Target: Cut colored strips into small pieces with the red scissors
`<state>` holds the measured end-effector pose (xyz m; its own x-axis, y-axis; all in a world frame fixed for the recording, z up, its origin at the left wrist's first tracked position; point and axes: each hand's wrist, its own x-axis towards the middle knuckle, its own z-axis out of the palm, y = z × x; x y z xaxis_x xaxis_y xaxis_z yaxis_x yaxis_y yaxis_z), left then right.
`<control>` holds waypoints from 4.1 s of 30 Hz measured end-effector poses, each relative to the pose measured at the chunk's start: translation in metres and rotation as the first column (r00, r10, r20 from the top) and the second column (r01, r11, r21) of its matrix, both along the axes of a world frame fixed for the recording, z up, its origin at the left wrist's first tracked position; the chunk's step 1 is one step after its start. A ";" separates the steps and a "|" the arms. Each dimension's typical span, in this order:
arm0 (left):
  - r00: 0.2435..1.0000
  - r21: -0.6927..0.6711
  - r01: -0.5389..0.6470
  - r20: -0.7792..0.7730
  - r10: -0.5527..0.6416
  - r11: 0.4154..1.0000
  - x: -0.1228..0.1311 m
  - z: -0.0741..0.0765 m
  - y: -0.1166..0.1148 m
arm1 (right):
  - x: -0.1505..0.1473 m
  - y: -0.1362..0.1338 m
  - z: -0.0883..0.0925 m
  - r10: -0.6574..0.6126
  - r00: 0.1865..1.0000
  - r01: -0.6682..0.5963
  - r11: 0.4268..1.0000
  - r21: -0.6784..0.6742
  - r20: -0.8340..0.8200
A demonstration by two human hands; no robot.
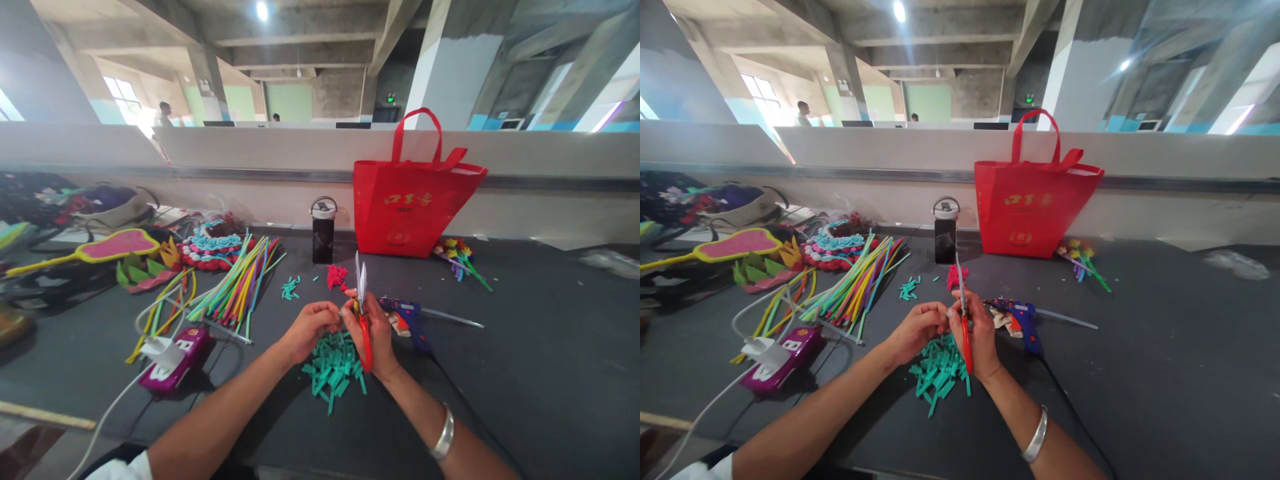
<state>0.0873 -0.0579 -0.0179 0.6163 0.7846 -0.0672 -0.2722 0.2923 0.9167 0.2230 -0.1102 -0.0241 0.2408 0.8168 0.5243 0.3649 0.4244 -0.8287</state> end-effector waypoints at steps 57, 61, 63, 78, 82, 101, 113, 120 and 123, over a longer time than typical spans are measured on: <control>0.941 0.116 -0.331 0.110 0.319 0.937 -0.009 0.017 0.004 | -0.005 0.009 -0.021 -0.071 0.888 0.109 0.992 -0.058 0.454; 0.945 0.105 -0.322 0.103 0.312 0.941 -0.009 0.016 0.003 | -0.006 0.008 -0.021 -0.073 0.891 0.108 0.993 -0.054 0.448; 0.943 0.104 -0.328 0.096 0.318 0.939 -0.009 0.017 0.003 | -0.006 0.008 -0.020 -0.063 0.899 0.099 0.993 -0.062 0.433; 0.936 0.099 -0.348 0.094 0.340 0.932 -0.007 0.016 0.002 | -0.011 0.004 -0.016 -0.042 0.941 0.065 0.996 -0.058 0.336; 0.939 0.094 -0.334 0.118 0.322 0.938 -0.007 0.015 0.003 | -0.010 0.004 -0.017 -0.064 0.944 0.077 0.997 -0.026 0.324; 0.999 0.005 0.044 0.020 -0.044 0.999 -0.004 0.001 0.003 | 0.001 0.002 -0.005 -0.039 0.997 0.038 0.999 0.028 0.069; 0.970 0.329 -0.101 -0.179 0.167 0.939 -0.007 0.000 0.012 | 0.003 0.004 -0.005 -0.107 0.990 0.104 0.994 0.040 0.093; 0.645 0.671 -0.283 -0.396 0.654 0.685 -0.039 -0.016 0.063 | 0.006 0.009 -0.006 -0.191 0.977 0.188 0.981 0.037 0.091; 0.543 0.690 -0.319 -0.429 0.722 0.650 -0.049 -0.021 0.074 | 0.008 0.011 -0.007 -0.201 0.974 0.200 0.980 0.022 0.102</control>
